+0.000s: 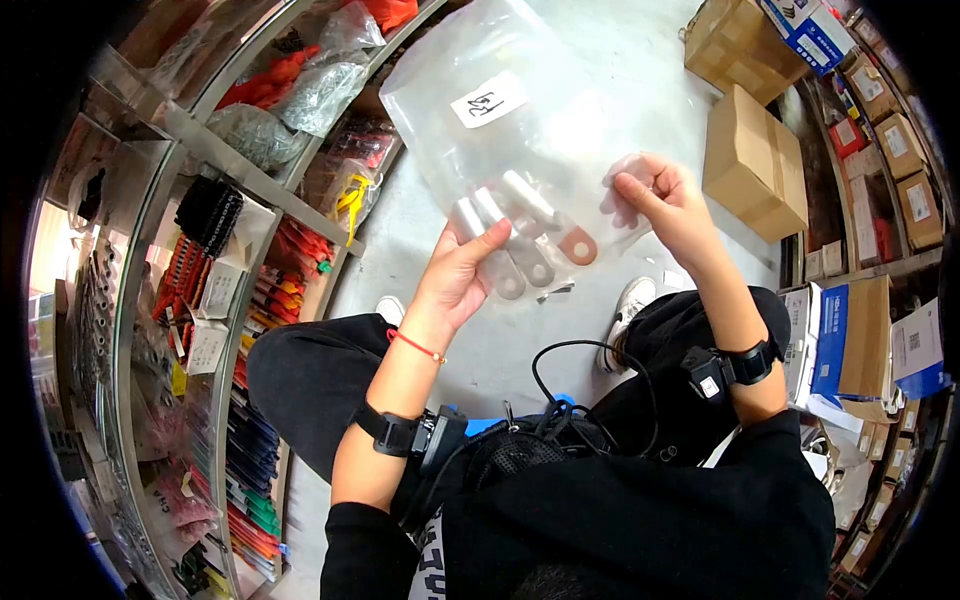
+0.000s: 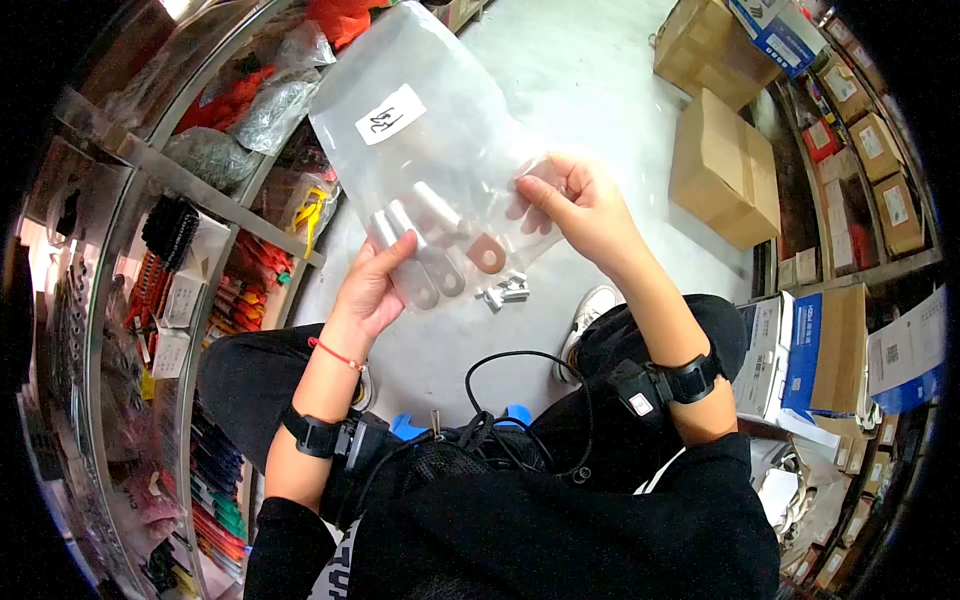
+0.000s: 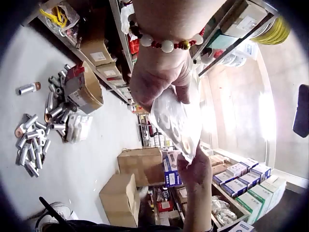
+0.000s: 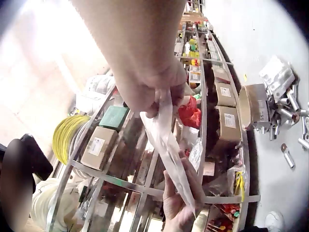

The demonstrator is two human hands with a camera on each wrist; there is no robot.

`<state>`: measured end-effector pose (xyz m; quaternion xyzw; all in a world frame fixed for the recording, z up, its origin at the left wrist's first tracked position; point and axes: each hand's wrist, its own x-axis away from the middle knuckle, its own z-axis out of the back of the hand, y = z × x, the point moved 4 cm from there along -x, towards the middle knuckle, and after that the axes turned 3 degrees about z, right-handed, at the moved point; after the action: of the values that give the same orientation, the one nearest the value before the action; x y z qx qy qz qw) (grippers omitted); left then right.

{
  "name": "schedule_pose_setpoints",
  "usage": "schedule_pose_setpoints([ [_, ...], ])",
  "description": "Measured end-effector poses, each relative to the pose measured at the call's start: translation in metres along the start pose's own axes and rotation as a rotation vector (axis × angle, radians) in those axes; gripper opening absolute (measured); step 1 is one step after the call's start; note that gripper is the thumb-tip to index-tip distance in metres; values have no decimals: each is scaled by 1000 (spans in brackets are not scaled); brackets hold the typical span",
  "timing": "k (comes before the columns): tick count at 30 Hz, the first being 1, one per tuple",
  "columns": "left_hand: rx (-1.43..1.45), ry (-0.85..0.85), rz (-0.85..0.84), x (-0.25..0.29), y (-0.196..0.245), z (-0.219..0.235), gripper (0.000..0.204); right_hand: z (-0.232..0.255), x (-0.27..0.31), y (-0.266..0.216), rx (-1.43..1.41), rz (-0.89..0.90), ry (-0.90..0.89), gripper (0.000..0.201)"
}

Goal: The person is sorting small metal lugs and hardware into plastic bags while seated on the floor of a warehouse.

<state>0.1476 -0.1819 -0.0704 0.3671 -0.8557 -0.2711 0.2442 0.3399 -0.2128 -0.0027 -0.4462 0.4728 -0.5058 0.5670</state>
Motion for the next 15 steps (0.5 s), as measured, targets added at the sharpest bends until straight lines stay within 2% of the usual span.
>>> schedule_pose_setpoints([
  [2,-2,56,-37,0,-1,2,50,1,2,-5,42,-14,-41,25],
  [5,5,105,-109,1,5,3,51,0,2,1,-373,-106,-6,35],
  [8,-1,110,-184,4,18,1,52,-11,4,25,-637,-185,33,37],
  [9,12,107,-200,5,21,0,52,-19,4,27,-496,-208,-52,40],
  [10,25,105,-215,6,23,0,52,-27,10,27,-380,-219,-24,38],
  [12,27,89,-216,5,25,1,52,-38,11,26,-261,-208,-94,33],
  [15,25,89,-228,6,25,3,52,-42,11,26,-304,-194,-22,30],
])
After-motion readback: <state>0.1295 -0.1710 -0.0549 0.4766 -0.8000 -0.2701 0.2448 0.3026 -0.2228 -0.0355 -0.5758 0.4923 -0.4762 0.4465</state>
